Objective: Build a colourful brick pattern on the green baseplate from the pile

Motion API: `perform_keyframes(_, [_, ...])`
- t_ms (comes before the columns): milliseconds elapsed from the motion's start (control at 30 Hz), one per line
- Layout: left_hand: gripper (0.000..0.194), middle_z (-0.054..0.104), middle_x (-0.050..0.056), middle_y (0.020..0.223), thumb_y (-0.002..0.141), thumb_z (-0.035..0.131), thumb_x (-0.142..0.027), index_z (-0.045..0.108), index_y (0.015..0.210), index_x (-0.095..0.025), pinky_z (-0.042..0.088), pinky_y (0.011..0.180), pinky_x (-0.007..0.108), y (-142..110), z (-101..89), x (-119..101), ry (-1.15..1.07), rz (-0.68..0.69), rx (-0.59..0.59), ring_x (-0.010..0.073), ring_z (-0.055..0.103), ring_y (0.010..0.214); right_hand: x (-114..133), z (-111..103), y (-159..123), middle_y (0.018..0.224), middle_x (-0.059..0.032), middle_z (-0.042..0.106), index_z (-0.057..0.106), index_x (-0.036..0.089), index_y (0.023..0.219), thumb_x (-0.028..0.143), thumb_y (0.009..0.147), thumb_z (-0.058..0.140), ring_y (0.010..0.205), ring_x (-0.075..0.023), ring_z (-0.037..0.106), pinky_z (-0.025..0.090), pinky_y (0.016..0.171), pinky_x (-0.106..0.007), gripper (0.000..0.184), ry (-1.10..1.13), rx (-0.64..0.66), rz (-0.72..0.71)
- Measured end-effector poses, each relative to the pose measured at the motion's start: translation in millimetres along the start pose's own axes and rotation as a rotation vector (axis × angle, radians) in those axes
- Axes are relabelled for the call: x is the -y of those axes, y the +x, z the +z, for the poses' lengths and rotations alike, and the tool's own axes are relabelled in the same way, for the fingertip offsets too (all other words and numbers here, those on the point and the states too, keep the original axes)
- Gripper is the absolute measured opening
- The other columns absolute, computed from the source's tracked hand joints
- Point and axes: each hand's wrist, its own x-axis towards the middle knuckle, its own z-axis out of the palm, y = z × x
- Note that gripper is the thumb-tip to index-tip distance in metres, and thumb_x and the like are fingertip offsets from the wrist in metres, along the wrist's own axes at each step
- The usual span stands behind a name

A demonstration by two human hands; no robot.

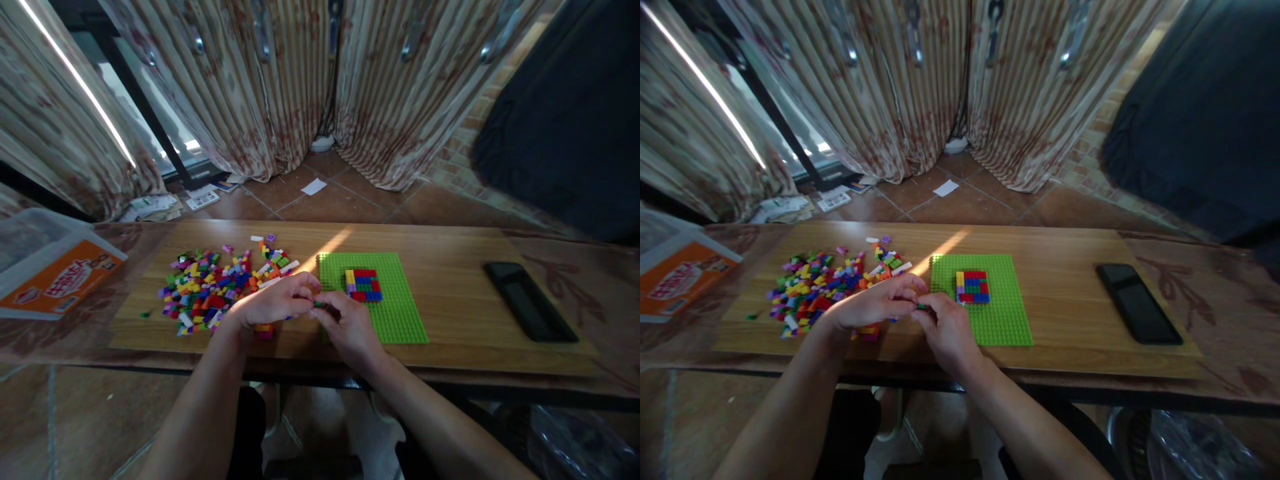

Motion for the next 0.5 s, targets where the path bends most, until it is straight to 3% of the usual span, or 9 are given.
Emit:
perform_keyframes(133, [0.028, 0.059, -0.003, 0.071, 0.079, 0.062, -0.027, 0.048, 0.102, -0.016, 0.026, 0.047, 0.018, -6, -2.5, -4, -0.066, -0.025, 0.052, 0.0057, 0.042, 0.054, 5, -3, 0, 0.08, 0.0002, 0.071, 0.068, 0.023, 0.081, 0.02, 0.085, 0.064, 0.074, -0.014, 0.065, 0.051, 0.072, -0.026, 0.006, 0.044, 0.04, -0.029])
perform_keyframes(233, [0.029, 0.062, -0.002, 0.072, 0.08, 0.062, -0.029, 0.049, 0.103, -0.016, 0.028, 0.048, 0.017, -8, -4.6, -5, -0.072, -0.022, 0.062, 0.0059, 0.044, 0.054, 5, -9, 1, 0.079, 0.0, 0.071, 0.068, 0.022, 0.085, 0.021, 0.086, 0.062, 0.071, -0.0133, 0.065, 0.051, 0.068, -0.025, 0.007, 0.07, 0.073, -0.037])
perform_keyframes(367, [0.026, 0.067, 0.0, 0.074, 0.079, 0.064, -0.026, 0.051, 0.099, -0.016, 0.038, 0.053, 0.019, -3, -9.1, 5, 0.011, -0.009, -0.067, 0.0084, 0.053, 0.059, -3, -24, 4, 0.075, -0.0008, 0.07, 0.066, 0.02, 0.098, 0.027, 0.087, 0.059, 0.063, -0.0134, 0.064, 0.052, 0.061, -0.026, 0.015, 0.071, 0.013, 0.022])
perform_keyframes(500, [0.011, 0.069, 0.002, 0.074, 0.078, 0.063, -0.022, 0.057, 0.084, -0.014, 0.047, 0.063, 0.023, 2, -12.7, 13, 0.173, 0.019, -0.176, 0.0114, 0.061, 0.067, -13, -45, 10, 0.085, -0.0035, 0.072, 0.064, 0.02, 0.105, 0.032, 0.089, 0.056, 0.066, -0.015, 0.068, 0.054, 0.063, -0.029, 0.022, 0.019, -0.105, 0.083])
